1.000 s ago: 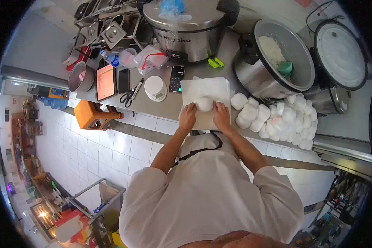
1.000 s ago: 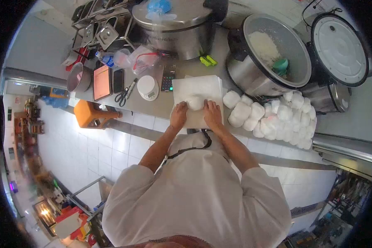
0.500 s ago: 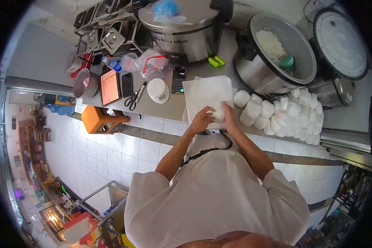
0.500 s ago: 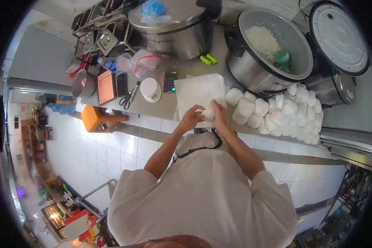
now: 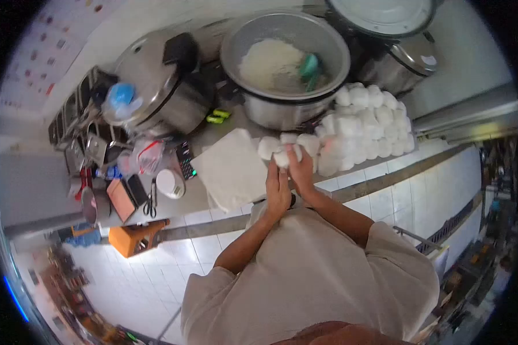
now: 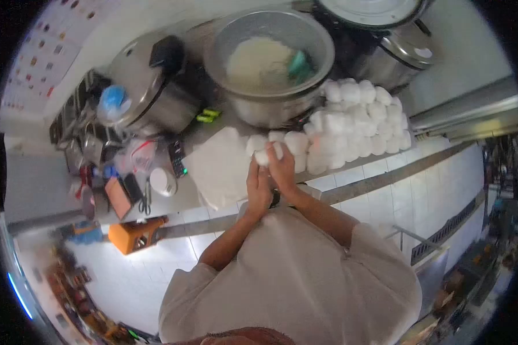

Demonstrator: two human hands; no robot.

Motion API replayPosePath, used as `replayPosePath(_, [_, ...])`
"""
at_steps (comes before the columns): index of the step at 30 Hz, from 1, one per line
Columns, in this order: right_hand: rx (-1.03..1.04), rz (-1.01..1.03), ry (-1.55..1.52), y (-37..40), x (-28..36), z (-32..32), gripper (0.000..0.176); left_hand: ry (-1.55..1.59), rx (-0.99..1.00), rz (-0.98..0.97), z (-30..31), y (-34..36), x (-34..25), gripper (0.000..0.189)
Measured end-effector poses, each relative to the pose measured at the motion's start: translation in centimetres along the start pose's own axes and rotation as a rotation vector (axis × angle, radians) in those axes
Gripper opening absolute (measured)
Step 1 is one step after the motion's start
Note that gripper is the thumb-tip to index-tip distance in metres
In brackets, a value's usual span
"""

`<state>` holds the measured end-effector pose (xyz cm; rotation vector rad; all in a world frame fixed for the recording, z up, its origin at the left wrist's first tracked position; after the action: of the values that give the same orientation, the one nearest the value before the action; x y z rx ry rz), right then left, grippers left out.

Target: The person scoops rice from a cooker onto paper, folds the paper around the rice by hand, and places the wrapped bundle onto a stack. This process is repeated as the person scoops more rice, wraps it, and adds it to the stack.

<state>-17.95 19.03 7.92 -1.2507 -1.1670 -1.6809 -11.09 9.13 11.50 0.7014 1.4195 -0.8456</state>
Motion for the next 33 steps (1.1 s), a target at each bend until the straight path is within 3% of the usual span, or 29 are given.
replayPosePath(3, [0.098, 0.018, 0.05, -1.2, 1.1, 1.8, 0.05, -0.066, -0.112, -0.118, -3.1, 0.2, -0.5, 0.048])
replayPosePath(4, [0.096, 0.079, 0.064, -1.6, 2.3, 2.5, 0.05, 0.054, -0.049, 0.08, -4.2, -0.1, 1.0, 0.049])
replayPosePath(6, [0.113, 0.106, 0.118, -3.1, 4.5, 4.2, 0.051, 0.08, 0.046, 0.042, -7.2, -1.1, 1.0, 0.047])
replayPosePath(9, [0.103, -0.183, 0.007, -7.9, 4.7, 7.4, 0.058, -0.19, 0.136, -0.171, -11.3, -2.9, -1.9, 0.046])
replayPosePath(11, [-0.181, -0.154, 0.05, -14.8, 4.2, 11.4, 0.073, -0.349, 0.219, -0.362, -13.3, -3.6, -3.7, 0.047])
replayPosePath(13, [-0.274, 0.388, 0.329, -21.5, 8.8, 15.2, 0.078, -0.254, 0.247, -0.3, -13.2, -3.8, -4.7, 0.056])
replayPosePath(15, [-0.345, 0.468, 0.633, -27.4, 8.9, 17.8, 0.075, -0.257, 0.218, -0.315, -11.9, -3.6, -4.8, 0.061])
replayPosePath(18, [-0.143, 0.415, 0.795, -30.7, 5.5, 16.6, 0.056, -0.31, 0.147, -0.159, -8.5, -3.9, -0.8, 0.068])
replayPosePath(21, [0.063, 0.887, 1.122, -31.9, 0.1, 14.4, 0.051, -0.401, 0.019, -0.035, -4.3, -3.9, 1.3, 0.071])
replayPosePath(22, [-0.151, 0.968, 1.339, -28.6, 6.1, 13.5, 0.045, -0.445, -0.036, -0.012, -2.6, -4.0, 1.7, 0.072])
replayPosePath(25, [-0.33, 1.007, 0.907, -28.9, 13.7, 12.7, 0.022, -0.521, -0.155, 0.057, 2.7, -3.9, 2.3, 0.074])
replayPosePath(26, [-0.272, 0.911, 0.729, -26.9, 19.6, 10.4, 0.017, -0.507, -0.22, 0.118, 4.1, -3.9, 2.2, 0.074])
replayPosePath(28, [0.031, 1.11, 0.467, -23.6, 27.6, 4.2, 0.017, -0.451, -0.309, 0.175, 6.1, -4.1, 2.9, 0.074])
replayPosePath(29, [0.306, 1.126, 0.584, -22.9, 27.9, 0.0, 0.02, -0.423, -0.344, 0.204, 6.9, -4.1, 3.3, 0.073])
replayPosePath(30, [0.578, 1.133, 0.694, -22.6, 27.8, -3.7, 0.023, -0.424, -0.356, 0.177, 6.9, -4.6, 3.4, 0.073])
replayPosePath(32, [1.009, 1.058, 0.995, -25.0, 20.3, -10.2, 0.029, -0.364, -0.348, 0.151, 6.1, -6.0, 2.6, 0.074])
replayPosePath(33, [1.176, 0.746, 1.316, -26.7, 15.0, -11.8, 0.031, -0.331, -0.349, 0.138, 5.8, -6.6, 2.1, 0.075])
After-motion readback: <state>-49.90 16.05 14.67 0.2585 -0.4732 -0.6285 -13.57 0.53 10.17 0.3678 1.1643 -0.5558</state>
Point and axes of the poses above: each hand's wrist, its own y-axis away from the middle knuckle, its own z-axis out of the back of the hand, x = y × z, the point moved 6 cm from there along -y, towards the middle knuckle, and after that the axes turned 15 degrees about -x, right-handed, at the moved point
